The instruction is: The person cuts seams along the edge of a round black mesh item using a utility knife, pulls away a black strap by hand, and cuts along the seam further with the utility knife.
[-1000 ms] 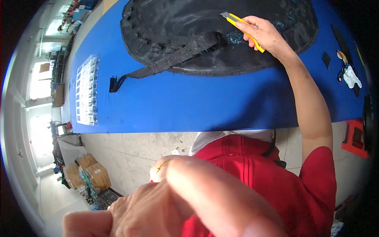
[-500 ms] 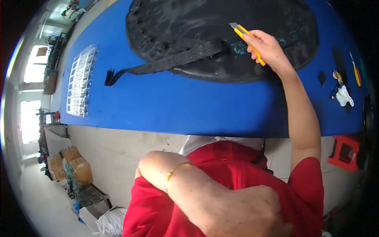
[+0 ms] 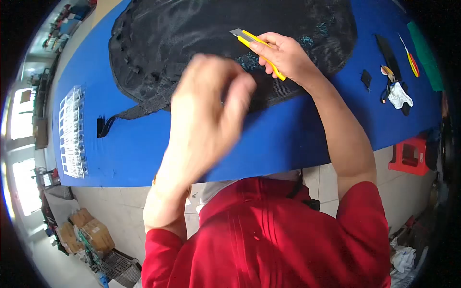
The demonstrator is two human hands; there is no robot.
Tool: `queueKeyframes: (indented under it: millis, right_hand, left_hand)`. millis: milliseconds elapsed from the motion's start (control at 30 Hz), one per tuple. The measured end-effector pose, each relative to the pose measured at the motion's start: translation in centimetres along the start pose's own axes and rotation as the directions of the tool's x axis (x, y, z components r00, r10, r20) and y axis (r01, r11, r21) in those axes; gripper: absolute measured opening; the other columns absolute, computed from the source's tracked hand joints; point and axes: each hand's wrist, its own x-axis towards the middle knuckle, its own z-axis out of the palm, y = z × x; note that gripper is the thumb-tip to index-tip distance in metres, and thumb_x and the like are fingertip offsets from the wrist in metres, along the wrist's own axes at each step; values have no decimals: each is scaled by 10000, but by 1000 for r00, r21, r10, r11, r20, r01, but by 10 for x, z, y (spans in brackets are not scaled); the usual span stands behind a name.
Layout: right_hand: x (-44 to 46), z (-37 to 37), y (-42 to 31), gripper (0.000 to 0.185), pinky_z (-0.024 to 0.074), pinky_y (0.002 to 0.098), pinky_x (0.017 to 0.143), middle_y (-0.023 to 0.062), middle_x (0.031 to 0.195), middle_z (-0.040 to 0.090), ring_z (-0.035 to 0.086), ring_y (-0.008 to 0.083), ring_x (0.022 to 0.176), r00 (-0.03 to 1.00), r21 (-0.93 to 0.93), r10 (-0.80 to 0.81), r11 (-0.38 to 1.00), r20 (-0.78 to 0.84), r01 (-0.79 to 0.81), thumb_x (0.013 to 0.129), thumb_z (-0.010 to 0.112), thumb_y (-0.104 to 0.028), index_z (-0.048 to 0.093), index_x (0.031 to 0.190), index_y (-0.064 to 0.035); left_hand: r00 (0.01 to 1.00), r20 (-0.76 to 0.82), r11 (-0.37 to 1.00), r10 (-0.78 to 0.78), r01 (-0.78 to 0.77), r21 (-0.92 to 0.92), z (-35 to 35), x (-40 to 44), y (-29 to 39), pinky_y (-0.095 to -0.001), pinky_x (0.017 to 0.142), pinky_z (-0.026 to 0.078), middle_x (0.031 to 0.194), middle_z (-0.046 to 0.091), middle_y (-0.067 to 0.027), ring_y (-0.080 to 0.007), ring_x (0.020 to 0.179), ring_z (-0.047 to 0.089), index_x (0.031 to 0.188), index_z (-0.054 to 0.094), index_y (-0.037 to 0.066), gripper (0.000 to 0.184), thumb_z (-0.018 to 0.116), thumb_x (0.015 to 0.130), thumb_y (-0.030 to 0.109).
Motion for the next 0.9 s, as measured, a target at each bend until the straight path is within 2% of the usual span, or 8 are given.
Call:
queueKeyframes:
  millis: [33,67,167,200,300,500,800,900]
  right_hand:
    - [0,1,1,449,515,234,535,34,799,644,610,77,618,999,-30,-14,999,-32,13,1000,669,-430,666,1164,-12]
    - [0,2,2,459,518,234,534,32,796,645,612,74,616,997,-63,-30,998,-66,26,1001,667,-427,665,1190,-9]
    - [-1,-2,-2,471,515,228,517,28,793,645,612,67,611,999,-35,19,999,-50,-21,1005,658,-419,653,1242,-11]
    - [-1,-3,-4,471,513,226,511,28,793,644,611,67,610,999,-36,22,999,-34,-24,1007,653,-420,651,1245,-13]
    - [-1,-4,-9,466,512,223,507,25,792,638,610,67,611,996,-53,64,996,-57,-67,1006,651,-431,656,1222,-19]
    - [-2,-6,-8,430,500,188,484,-5,775,615,588,35,582,998,-90,59,994,-19,-60,1034,629,-407,647,1247,-34]
    - [2,-25,-7,506,513,226,467,8,760,618,601,68,558,999,-145,44,988,-26,-48,982,655,-518,668,1148,-40]
    - [2,-30,-7,489,511,224,471,3,758,617,597,62,556,998,-171,26,985,-56,-35,979,657,-522,671,1134,-58]
  left_hand:
    - [988,-95,972,119,-97,213,10,11,-28,-476,738,513,917,640,-180,-380,816,626,988,649,-12,212,735,904,163]
    - [991,-103,946,84,-47,321,15,17,-48,-471,764,525,921,646,-191,-389,855,640,1042,650,-25,373,773,889,293]
    - [969,62,942,-238,215,258,22,20,-70,-447,910,512,1023,653,-198,-390,1016,645,1112,641,-55,654,804,822,509]
    - [968,67,942,-241,217,256,23,19,-80,-447,910,512,1023,653,-198,-390,1016,645,1112,641,-55,654,804,822,509]
    - [981,193,910,6,-86,406,22,13,-102,-464,934,485,1040,640,-178,-367,1025,627,1079,640,-20,607,799,819,505]
    - [954,291,901,74,-189,390,16,25,-114,-464,862,489,941,607,-169,-360,962,608,983,621,11,499,806,812,441]
    - [962,269,955,51,-126,270,20,14,-97,-467,828,502,905,581,-203,-388,911,586,915,583,-11,461,861,721,301]
    - [958,286,960,-18,-64,274,22,1,-77,-482,826,501,955,579,-225,-401,927,585,957,574,-16,518,867,719,339]
